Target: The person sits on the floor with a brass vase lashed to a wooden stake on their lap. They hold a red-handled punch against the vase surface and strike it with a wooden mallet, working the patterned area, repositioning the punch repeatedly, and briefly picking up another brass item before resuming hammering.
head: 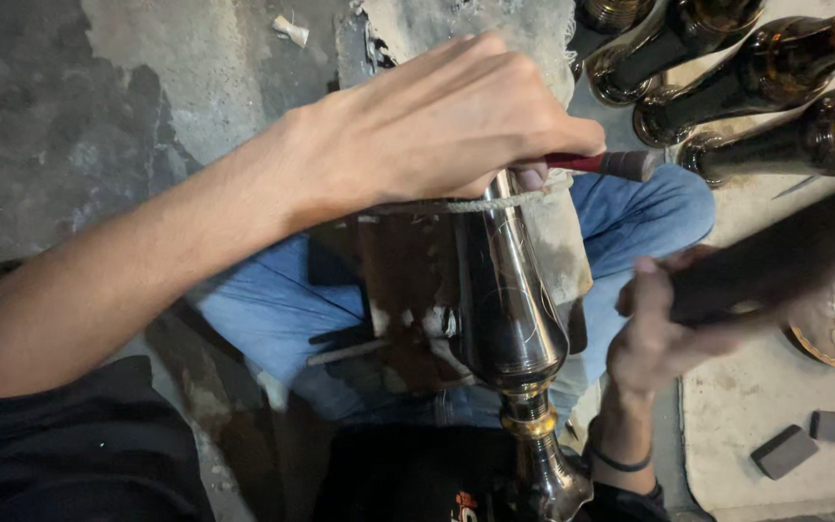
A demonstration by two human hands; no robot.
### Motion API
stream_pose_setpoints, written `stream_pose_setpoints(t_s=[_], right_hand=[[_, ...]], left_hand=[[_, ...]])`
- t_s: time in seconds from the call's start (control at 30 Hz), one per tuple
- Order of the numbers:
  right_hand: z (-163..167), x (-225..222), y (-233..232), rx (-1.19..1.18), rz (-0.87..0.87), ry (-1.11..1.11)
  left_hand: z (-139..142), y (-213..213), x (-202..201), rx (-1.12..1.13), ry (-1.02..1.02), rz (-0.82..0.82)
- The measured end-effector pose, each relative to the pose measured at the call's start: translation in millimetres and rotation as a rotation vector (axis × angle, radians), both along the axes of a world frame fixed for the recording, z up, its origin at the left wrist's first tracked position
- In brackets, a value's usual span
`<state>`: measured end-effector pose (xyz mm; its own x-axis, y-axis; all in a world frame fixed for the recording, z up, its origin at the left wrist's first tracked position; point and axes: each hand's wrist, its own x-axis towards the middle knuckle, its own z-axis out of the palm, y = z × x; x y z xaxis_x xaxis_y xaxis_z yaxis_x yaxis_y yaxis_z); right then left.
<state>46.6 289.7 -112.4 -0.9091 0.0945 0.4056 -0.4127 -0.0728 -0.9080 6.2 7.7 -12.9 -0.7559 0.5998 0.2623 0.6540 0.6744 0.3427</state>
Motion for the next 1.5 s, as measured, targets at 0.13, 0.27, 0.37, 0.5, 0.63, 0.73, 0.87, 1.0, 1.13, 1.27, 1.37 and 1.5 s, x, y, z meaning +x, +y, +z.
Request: stream_pose_setpoints(t_s=[0.13, 0.27, 0.37, 0.5, 0.63, 0.73, 0.87, 1.0, 1.13, 1.27, 1.37, 1.5], right_hand=[[9, 3, 14, 0.412, 0.222, 0.102], [0, 2, 27, 0.561, 0.168, 0.194], [6, -2, 28, 0.790, 0.138, 0.213], [11, 9, 5, 0.319, -0.031, -0.094], [-8, 16, 1, 0.231, -0.018, -0.089], [-24, 13, 24, 0.484, 0.080, 0.014], [-36, 23, 22, -0.057, -0.018, -0.139], [-17, 16, 7, 0.150, -0.069, -0.120], [-2, 2, 12, 0.751, 0.045, 0.164], [-21, 17, 15, 0.116, -0.052, -0.105], [-30, 23, 15, 0.135, -0.053, -0.060], [-19, 11, 14, 0.105, -0.118, -0.037]], left_hand=[[1, -5, 10, 0.045, 0.099, 0.016], [3, -6, 12, 0.128, 0.158, 0.023], [2, -6, 9, 0.087, 0.036, 0.028], [1, -5, 6, 0.094, 0.090, 0.026], [3, -2, 5, -0.070, 0.128, 0.039], [6, -2, 8, -0.059, 0.041, 0.031], [8, -4, 7, -0.014, 0.032, 0.001], [8, -4, 5, -0.044, 0.046, 0.005], [9, -5, 6, -0.027, 0.039, 0.003], [11, -8, 7, 0.066, 0.031, -0.052], [11, -7, 6, -0.015, 0.018, -0.034], [7, -7, 8, 0.007, 0.116, -0.021]])
